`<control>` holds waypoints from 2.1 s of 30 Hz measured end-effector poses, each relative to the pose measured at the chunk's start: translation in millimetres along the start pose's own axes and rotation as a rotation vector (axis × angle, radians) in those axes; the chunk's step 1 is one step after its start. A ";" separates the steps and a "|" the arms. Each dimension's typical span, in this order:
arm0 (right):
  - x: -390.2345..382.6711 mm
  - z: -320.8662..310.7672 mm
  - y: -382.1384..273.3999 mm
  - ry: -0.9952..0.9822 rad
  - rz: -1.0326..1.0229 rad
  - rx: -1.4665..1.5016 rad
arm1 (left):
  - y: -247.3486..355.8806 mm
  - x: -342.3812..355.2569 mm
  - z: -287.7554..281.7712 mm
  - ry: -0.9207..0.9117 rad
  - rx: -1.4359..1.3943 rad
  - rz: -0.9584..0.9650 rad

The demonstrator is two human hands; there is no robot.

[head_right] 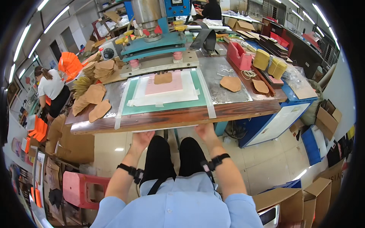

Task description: Operating a stamping machine to shape or emboss leather components in a workshop.

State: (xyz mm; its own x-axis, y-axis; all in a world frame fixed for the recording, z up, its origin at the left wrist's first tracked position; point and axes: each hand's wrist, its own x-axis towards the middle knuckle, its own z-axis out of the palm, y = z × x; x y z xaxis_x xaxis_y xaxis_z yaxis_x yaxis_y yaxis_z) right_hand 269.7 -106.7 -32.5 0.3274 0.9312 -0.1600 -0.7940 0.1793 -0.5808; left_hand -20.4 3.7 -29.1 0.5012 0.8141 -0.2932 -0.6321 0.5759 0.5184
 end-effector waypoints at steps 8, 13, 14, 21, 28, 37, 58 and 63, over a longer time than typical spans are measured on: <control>0.7 42.5 11.1 -0.295 -0.214 0.400 | -4.1 -12.4 73.4 -0.207 -0.316 0.333; -7.8 64.4 10.7 -0.143 -0.158 0.450 | 1.6 -4.1 50.3 -0.166 -0.290 0.325; -11.3 67.6 9.3 -0.108 -0.153 0.463 | 2.5 -2.4 47.6 -0.167 -0.270 0.328; -12.3 66.1 0.9 -0.081 -0.160 0.473 | 1.3 -4.7 54.7 -0.244 -0.285 0.307; -9.5 70.8 8.4 -0.090 -0.124 0.518 | 7.8 -9.3 48.7 -0.224 -0.328 0.302; 49.0 -37.3 -5.9 -0.626 -0.247 0.328 | -18.5 -15.3 86.8 -0.314 -0.595 0.232; 66.3 -16.7 -10.9 -0.061 -0.131 0.398 | -5.1 -16.3 66.2 -0.143 -0.583 0.305; 55.3 -0.6 -5.1 0.008 -0.097 0.479 | -2.2 -15.7 61.8 -0.163 -0.536 0.325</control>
State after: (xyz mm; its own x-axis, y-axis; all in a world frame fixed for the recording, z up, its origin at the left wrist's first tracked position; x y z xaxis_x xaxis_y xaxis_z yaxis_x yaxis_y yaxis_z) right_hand 292.2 -56.4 -38.8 0.4140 0.9008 -0.1308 -0.9054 0.3928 -0.1610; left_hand 9.6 -14.9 24.0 0.2914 0.9557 -0.0416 -0.9529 0.2938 0.0752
